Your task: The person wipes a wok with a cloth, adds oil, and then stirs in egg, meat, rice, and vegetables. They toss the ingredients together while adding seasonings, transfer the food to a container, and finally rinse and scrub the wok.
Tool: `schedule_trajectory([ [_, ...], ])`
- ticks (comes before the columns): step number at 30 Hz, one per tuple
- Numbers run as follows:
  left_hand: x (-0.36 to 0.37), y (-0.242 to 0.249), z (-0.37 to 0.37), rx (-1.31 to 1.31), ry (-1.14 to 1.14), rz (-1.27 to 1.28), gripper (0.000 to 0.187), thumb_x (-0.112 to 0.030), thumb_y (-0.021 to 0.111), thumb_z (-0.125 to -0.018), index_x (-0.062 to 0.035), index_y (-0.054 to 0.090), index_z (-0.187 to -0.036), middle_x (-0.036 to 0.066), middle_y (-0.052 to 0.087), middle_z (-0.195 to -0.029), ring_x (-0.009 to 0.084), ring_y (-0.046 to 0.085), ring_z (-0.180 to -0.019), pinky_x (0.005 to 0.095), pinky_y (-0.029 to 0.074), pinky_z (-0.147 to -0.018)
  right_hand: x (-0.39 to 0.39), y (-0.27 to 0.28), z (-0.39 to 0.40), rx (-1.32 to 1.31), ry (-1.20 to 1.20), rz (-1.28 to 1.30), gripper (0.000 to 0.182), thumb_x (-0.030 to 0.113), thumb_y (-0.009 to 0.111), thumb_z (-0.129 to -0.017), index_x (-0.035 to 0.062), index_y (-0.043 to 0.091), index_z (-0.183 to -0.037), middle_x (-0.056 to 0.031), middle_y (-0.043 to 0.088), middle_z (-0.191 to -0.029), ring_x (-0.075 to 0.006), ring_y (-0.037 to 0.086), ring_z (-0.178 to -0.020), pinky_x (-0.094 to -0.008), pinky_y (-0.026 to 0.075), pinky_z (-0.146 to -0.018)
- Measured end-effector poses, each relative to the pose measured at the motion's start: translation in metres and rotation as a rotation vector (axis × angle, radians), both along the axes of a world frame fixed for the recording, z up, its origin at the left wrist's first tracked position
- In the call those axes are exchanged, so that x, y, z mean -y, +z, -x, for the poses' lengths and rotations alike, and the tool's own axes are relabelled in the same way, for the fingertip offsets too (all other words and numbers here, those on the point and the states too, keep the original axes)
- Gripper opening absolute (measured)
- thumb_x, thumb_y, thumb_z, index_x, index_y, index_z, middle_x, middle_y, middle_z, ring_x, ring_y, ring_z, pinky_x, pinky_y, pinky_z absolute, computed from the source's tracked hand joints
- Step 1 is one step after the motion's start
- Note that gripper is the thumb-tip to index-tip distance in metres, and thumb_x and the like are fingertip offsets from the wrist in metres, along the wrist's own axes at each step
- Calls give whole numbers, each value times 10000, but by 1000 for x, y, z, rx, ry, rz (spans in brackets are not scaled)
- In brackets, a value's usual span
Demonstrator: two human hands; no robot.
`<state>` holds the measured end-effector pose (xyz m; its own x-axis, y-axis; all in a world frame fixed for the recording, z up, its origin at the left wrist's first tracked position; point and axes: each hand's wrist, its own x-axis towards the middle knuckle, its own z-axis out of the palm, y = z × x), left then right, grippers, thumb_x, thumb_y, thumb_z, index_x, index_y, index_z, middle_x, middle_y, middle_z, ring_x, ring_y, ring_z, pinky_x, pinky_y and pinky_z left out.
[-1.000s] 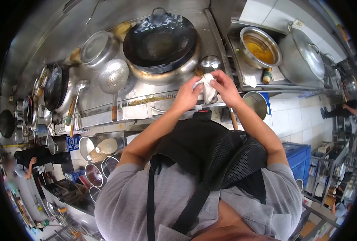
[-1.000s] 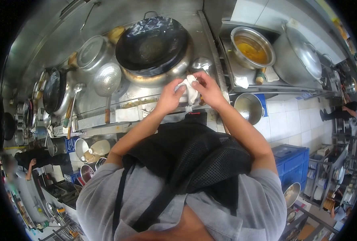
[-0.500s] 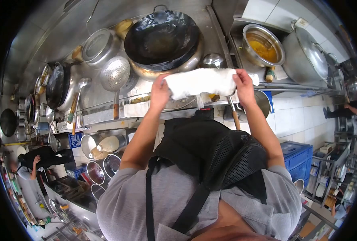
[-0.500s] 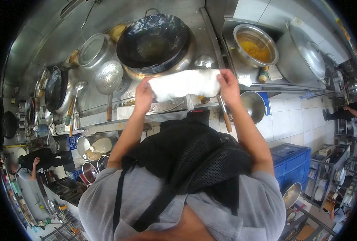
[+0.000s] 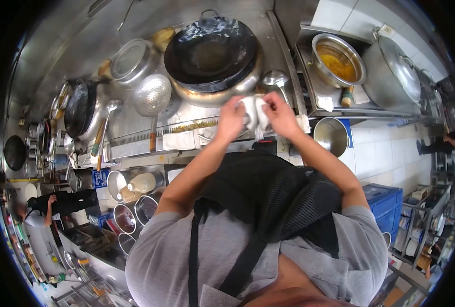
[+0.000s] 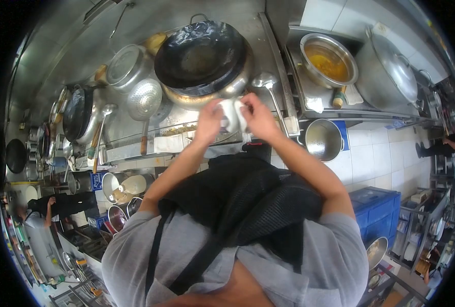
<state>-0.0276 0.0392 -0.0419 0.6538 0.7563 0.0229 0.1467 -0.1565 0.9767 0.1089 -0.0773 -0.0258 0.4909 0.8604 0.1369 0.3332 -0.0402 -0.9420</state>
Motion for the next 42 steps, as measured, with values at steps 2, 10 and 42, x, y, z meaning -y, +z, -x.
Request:
schedule_trajectory([
  [2, 24, 19, -9, -89, 47, -194, 275, -146, 490, -930, 28, 602, -1111, 265, 656, -966, 379, 648, -933, 401, 479, -832, -2, -1, 13, 22, -12, 35, 193, 105, 592, -884, 33, 529, -1052, -133, 632, -889, -248, 618, -775, -357, 484, -722],
  [10, 25, -4, -12, -94, 14, 23, 350, -194, 538, -930, 49, 562, -1180, 194, 656, -1006, 248, 623, -922, 357, 475, -829, 7, -27, 4, -206, 131, 79, 266, 76, 596, -881, 39, 509, -1129, -68, 603, -983, -164, 594, -870, -313, 496, -744],
  [42, 22, -22, 25, 48, -456, 514, 385, 8, 595, -849, -80, 506, -1214, 86, 572, -1079, 161, 590, -936, 305, 512, -775, 46, -14, -18, -895, -58, 138, 384, 237, 582, -955, -13, 520, -1240, -107, 629, -1130, -208, 621, -996, -349, 497, -869],
])
